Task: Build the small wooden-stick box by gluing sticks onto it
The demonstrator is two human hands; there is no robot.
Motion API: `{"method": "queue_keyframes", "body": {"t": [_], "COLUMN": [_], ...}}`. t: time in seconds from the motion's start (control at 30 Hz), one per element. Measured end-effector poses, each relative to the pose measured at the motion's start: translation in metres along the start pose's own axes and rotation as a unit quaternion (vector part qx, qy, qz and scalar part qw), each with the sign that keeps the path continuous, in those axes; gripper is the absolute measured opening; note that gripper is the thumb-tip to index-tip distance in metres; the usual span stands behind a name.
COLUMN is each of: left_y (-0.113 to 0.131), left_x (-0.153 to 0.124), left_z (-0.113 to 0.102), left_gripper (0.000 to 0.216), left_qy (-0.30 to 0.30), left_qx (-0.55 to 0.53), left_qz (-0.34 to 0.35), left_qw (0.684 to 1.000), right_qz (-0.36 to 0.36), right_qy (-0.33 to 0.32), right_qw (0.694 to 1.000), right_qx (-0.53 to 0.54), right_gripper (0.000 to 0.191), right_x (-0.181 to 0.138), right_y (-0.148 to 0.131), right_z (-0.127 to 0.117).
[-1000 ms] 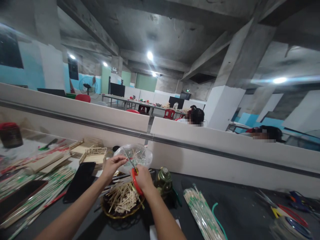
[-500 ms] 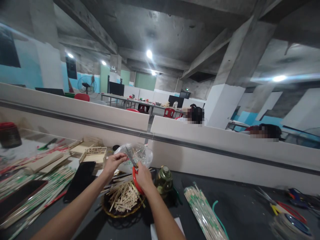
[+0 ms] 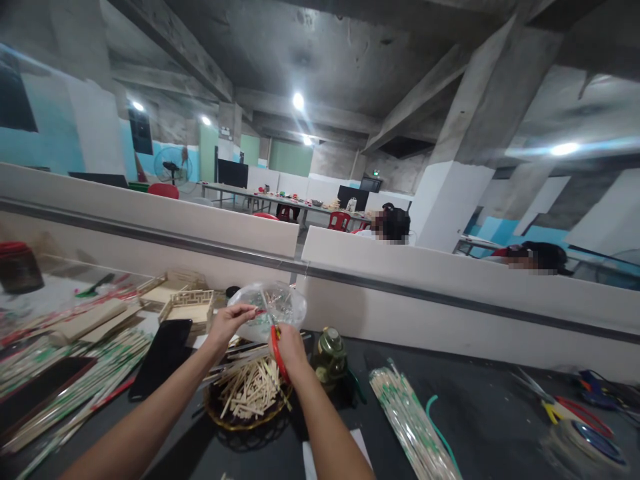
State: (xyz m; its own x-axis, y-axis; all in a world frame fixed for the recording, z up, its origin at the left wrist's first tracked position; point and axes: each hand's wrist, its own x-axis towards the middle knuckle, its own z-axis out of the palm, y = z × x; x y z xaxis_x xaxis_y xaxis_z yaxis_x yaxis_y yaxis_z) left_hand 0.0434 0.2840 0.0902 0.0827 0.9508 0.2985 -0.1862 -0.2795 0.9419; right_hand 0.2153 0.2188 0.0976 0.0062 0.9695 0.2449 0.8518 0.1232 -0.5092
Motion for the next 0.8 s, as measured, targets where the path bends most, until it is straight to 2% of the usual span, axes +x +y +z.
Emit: {"method": "queue_keyframes", "body": {"t": [0.13, 0.27, 0.33, 0.4, 0.5, 0.6, 0.7, 0.8], "left_y": [0.009, 0.025, 0.034, 0.042, 0.053, 0.062, 0.069, 0.073], "left_x": [-0.003, -0.015, -0.025, -0.037, -0.056, -0.077, -0.099, -0.121], "left_z": [0.002, -0.001, -0.005, -0.010, -0.015, -0.018, -0.018, -0.018], "left_gripper": [0.026, 0.034, 0.036, 0.029, 0.020, 0.026, 0.026, 0.023], "left_qy": [0.010, 0.039, 0.070, 0.097, 0.092, 0.076, 0.077, 0.083], "left_qx": [-0.020, -0.084, -0.134, -0.198, -0.284, -0.319, -0.319, -0.290], "left_qz": [-0.007, -0.026, -0.045, -0.078, -0.173, -0.254, -0.281, -0.276], "left_qw": [1.000, 0.995, 0.988, 0.972, 0.939, 0.910, 0.902, 0.913], "right_qz": [0.039, 0.050, 0.021, -0.047, -0.123, -0.119, -0.115, -0.118], "right_qy": [0.012, 0.006, -0.014, -0.043, -0.078, -0.093, -0.092, -0.085], "right_qw": [0.999, 0.999, 1.000, 0.998, 0.988, 0.985, 0.985, 0.986], "right_qx": [0.014, 0.021, 0.018, -0.011, -0.061, -0.080, -0.089, -0.087], "right_gripper": [0.011, 0.007, 0.010, 0.015, 0.024, 0.030, 0.032, 0.036], "right_x": [0.001, -0.020, -0.035, -0.047, -0.056, -0.057, -0.057, -0.060], "right_y": [0.006, 0.007, 0.006, 0.004, 0.000, -0.003, -0.006, -0.007], "right_z": [-0.004, -0.020, -0.026, -0.026, -0.014, 0.007, 0.023, 0.029]}}
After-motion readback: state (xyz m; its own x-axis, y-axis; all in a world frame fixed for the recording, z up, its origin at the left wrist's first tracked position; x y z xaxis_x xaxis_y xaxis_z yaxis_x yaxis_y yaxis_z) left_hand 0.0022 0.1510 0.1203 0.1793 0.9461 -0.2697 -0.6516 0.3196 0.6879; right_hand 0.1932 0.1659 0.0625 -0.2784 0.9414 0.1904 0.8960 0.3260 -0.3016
